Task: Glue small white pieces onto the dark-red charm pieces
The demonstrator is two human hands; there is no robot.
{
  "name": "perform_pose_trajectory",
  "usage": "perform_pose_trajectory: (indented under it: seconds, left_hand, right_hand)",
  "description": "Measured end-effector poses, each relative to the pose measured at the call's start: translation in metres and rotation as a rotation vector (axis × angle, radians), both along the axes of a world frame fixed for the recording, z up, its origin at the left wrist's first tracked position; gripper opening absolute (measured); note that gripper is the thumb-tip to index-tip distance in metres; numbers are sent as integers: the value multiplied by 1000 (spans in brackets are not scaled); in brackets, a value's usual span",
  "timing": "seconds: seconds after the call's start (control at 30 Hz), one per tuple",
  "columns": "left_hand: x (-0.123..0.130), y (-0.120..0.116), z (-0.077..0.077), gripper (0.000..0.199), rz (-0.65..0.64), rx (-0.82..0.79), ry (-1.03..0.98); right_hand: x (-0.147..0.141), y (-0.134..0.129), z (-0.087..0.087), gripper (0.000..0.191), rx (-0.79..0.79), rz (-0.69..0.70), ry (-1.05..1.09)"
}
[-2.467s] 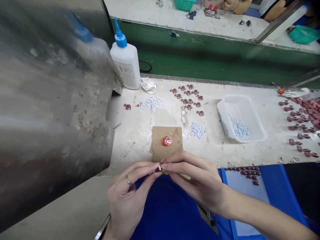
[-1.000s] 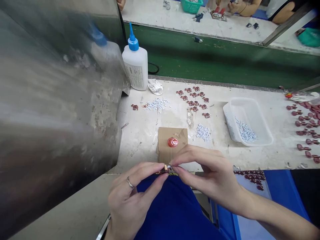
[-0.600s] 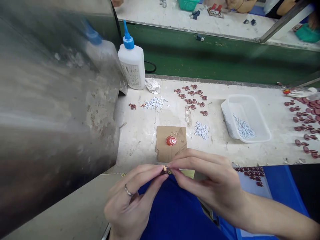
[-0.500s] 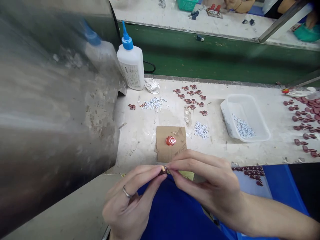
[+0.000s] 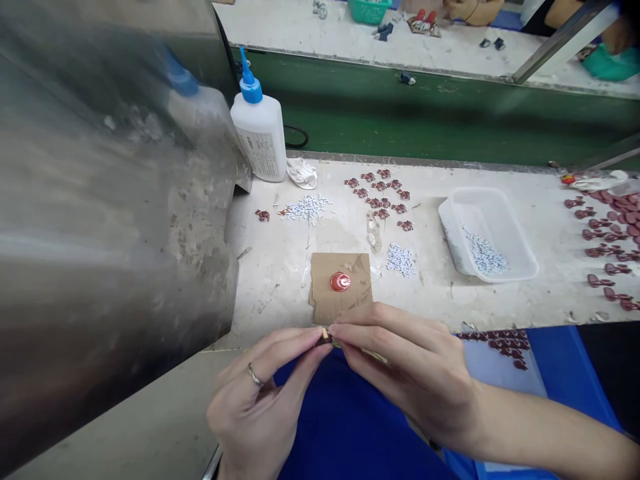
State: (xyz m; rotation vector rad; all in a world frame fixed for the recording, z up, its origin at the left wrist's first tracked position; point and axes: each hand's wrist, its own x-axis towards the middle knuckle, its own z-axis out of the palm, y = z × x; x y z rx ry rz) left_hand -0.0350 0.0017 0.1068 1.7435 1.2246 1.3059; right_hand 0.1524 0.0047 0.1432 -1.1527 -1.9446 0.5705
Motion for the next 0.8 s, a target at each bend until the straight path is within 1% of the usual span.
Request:
perform_pose_trajectory:
  seconds: [0.1, 0.2, 0.33, 0.4, 0.5, 0.57, 0.63, 0.7, 0.73, 0.8]
  left_hand:
    - [0, 1, -3, 41, 4, -6, -1]
    - [0, 2, -5, 40, 16, -18, -19]
    - [-1, 2, -7, 38, 15, -72, -25]
    - [-1, 2, -8, 37, 10, -79, -23]
    - [-2, 3, -9, 38, -14, -72, 8]
    - [-3, 5, -10, 39, -17, -59, 46]
    - [-3, 8, -14, 38, -16, -41, 92]
    - [-4, 8, -18, 38, -17, -15, 139]
    - [-5, 6, -21, 39, -20, 1, 159]
    - [-10, -2, -24, 43, 33, 50, 190]
  right_hand:
    - [0, 3, -2, 14, -12, 3, 28]
    - [-2, 4, -3, 14, -42, 12, 104]
    - [-2, 4, -6, 21, -109, -53, 193]
    - [0, 5, -8, 24, -200, -79, 236]
    - [3, 11, -10, 19, -403, -12, 334]
    - [5, 15, -11, 14, -509, 36, 363]
    - [5, 19, -13, 11, -579, 60, 364]
    - [5, 24, -16, 11, -608, 88, 351]
    - [7, 30, -18, 10, -601, 93, 324]
    - [16, 50, -24, 8, -550, 45, 225]
